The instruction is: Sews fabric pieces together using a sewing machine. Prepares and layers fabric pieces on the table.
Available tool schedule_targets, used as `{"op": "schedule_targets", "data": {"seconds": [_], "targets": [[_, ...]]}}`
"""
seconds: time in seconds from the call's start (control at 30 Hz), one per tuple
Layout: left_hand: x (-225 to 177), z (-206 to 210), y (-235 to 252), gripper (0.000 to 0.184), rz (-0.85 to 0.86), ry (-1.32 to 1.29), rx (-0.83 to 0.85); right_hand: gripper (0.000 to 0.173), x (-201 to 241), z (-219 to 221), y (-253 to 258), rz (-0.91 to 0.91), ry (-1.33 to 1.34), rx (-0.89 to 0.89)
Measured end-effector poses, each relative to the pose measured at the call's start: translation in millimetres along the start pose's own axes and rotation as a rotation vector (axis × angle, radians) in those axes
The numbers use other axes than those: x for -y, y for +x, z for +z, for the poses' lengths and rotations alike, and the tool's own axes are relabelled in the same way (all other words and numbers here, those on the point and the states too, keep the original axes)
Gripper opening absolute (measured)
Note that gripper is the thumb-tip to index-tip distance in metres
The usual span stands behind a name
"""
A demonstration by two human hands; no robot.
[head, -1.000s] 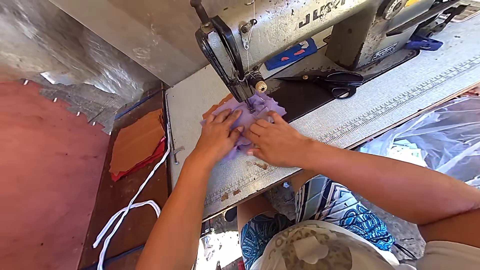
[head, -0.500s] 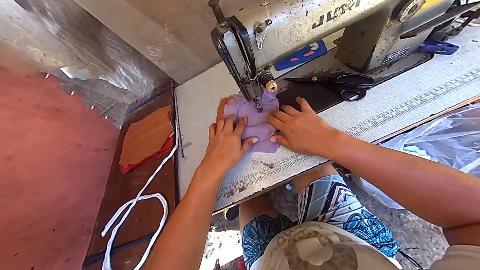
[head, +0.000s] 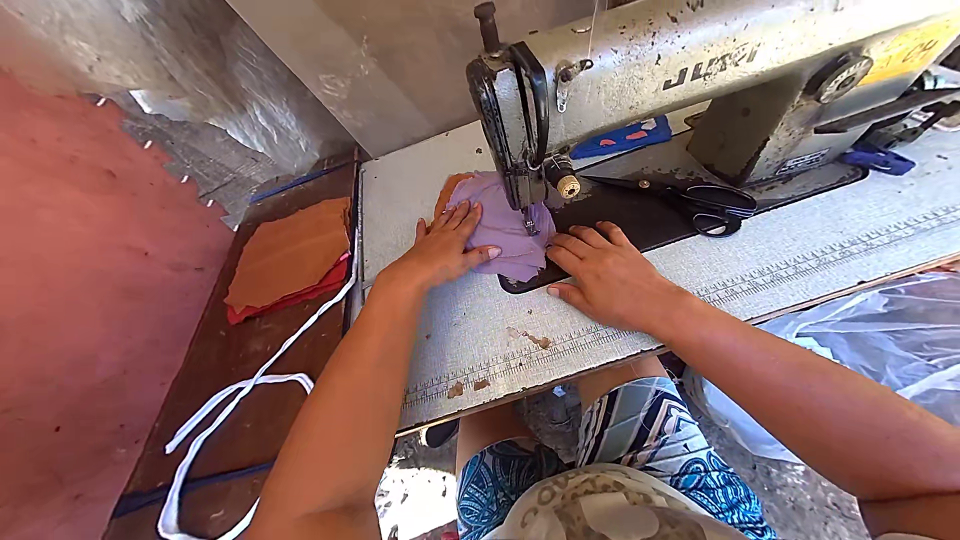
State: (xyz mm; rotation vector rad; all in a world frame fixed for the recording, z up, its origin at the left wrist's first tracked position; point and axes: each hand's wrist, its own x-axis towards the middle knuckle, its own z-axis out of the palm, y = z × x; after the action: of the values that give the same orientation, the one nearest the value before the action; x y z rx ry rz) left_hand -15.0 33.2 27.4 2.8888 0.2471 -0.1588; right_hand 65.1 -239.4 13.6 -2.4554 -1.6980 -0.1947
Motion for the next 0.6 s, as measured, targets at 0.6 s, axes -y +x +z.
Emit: {"op": "schedule_targets", "data": {"seconds": [0.6], "targets": [[45.4,-25.2,-39.5,0.073,-0.087,-0.111,-0.247,0.036,67.0,-16.2,54.7,-0.453,0.011,-0.085]]}}
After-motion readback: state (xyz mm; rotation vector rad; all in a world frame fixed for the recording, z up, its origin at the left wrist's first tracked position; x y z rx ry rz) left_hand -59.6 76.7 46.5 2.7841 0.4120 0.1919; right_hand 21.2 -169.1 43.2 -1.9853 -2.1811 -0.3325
